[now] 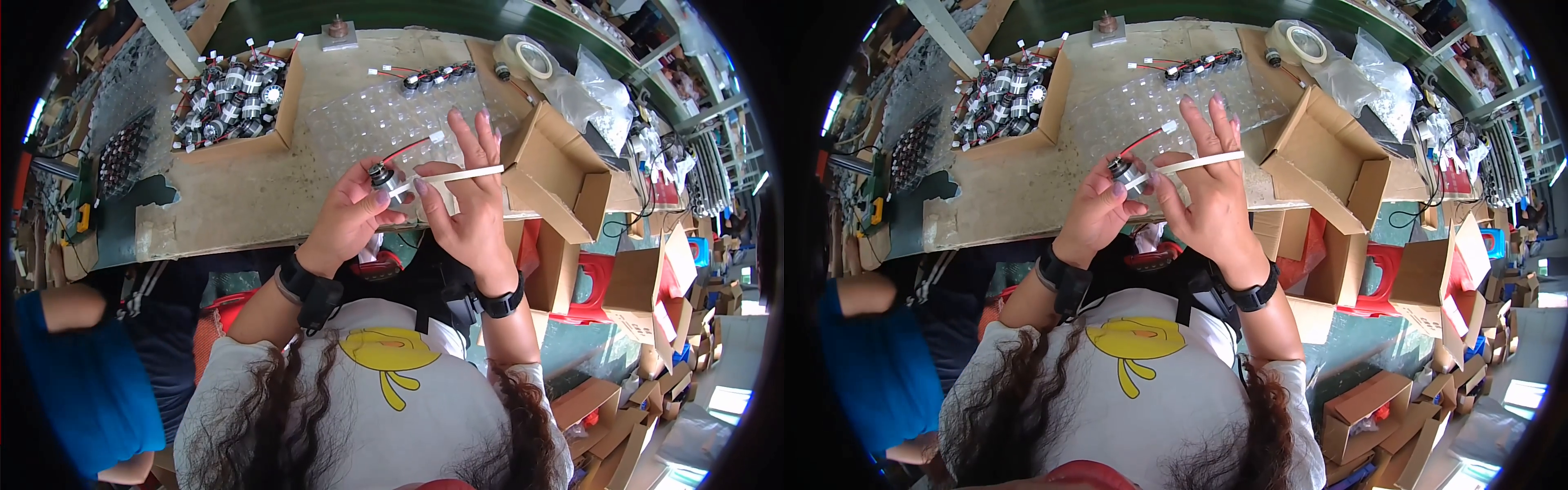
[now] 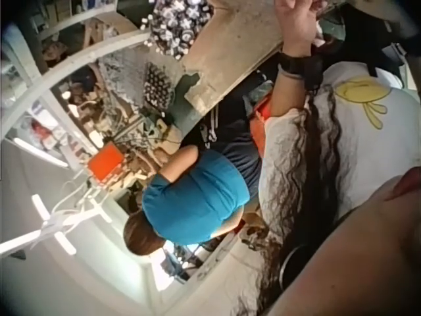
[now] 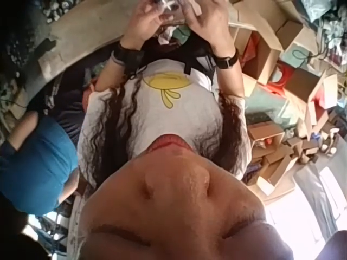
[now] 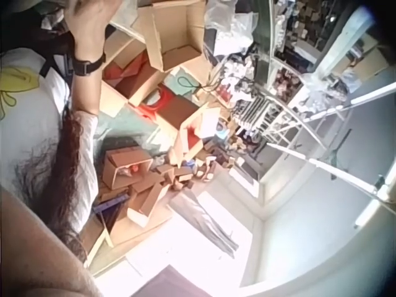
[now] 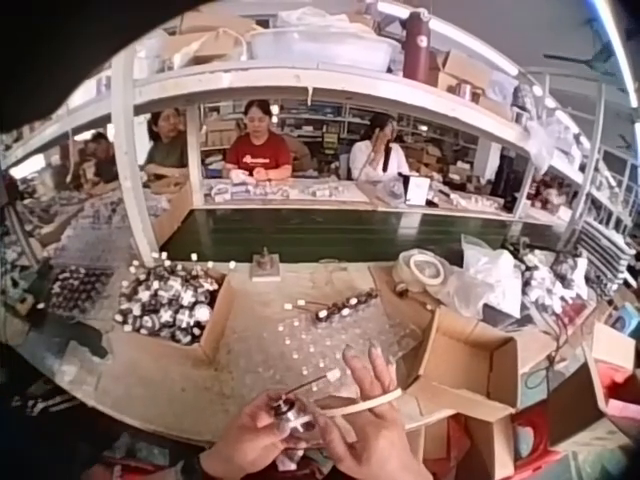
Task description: Applying rubber bands to small cylindrical components and placing them into a tray.
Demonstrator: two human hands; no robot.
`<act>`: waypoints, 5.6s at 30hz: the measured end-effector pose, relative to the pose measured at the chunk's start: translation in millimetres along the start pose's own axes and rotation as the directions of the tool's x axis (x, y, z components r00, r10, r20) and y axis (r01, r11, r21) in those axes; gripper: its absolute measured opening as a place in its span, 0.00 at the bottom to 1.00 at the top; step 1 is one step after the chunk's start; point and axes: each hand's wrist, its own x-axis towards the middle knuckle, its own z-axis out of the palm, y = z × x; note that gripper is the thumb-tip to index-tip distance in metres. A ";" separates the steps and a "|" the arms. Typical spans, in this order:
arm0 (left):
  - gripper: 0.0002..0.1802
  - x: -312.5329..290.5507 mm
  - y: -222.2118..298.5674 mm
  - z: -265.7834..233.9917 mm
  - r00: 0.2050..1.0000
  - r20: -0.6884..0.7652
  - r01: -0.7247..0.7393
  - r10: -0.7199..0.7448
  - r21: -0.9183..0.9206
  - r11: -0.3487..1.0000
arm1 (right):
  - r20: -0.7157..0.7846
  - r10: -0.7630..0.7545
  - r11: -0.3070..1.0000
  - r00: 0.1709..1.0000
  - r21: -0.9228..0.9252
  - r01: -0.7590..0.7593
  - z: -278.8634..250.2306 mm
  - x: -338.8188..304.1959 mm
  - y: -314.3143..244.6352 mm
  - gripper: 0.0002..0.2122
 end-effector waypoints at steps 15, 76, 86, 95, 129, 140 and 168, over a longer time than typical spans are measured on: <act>0.23 2.4 -10.0 7.4 0.992 -0.048 -0.092 0.114 0.327 0.940 | 0.043 0.050 0.994 0.998 -0.095 -0.046 13.4 -7.8 -8.7 0.10; 0.28 -7.0 -2.6 6.7 0.998 0.028 -0.053 0.048 0.245 0.968 | 0.006 -0.097 0.922 0.995 -0.376 0.092 13.4 -14.6 -18.0 0.07; 0.27 -8.6 2.3 2.4 0.994 0.094 -0.084 0.062 0.244 0.966 | 0.075 -0.015 0.993 0.997 -0.120 0.024 -13.5 -2.6 -20.3 0.05; 0.25 -8.0 5.9 5.0 0.990 0.131 -0.097 0.060 0.294 0.951 | 0.093 -0.035 0.998 0.995 -0.041 0.039 -11.2 -2.2 -10.9 0.04; 0.22 -8.4 28.5 4.3 0.993 -0.117 0.048 -0.029 0.166 0.985 | -0.042 0.140 0.976 0.989 -0.160 -0.145 -14.9 -15.2 8.4 0.01; 0.25 -21.2 52.5 -5.7 0.973 -0.230 0.009 0.005 0.059 0.998 | -0.041 0.288 0.956 0.957 -0.053 -0.290 -25.0 -51.9 7.6 0.03; 0.28 -21.7 132.0 -60.8 0.663 -0.059 0.206 0.746 0.973 -0.106 | 0.100 0.302 0.948 0.948 0.073 -0.309 -22.0 -51.6 36.4 0.01</act>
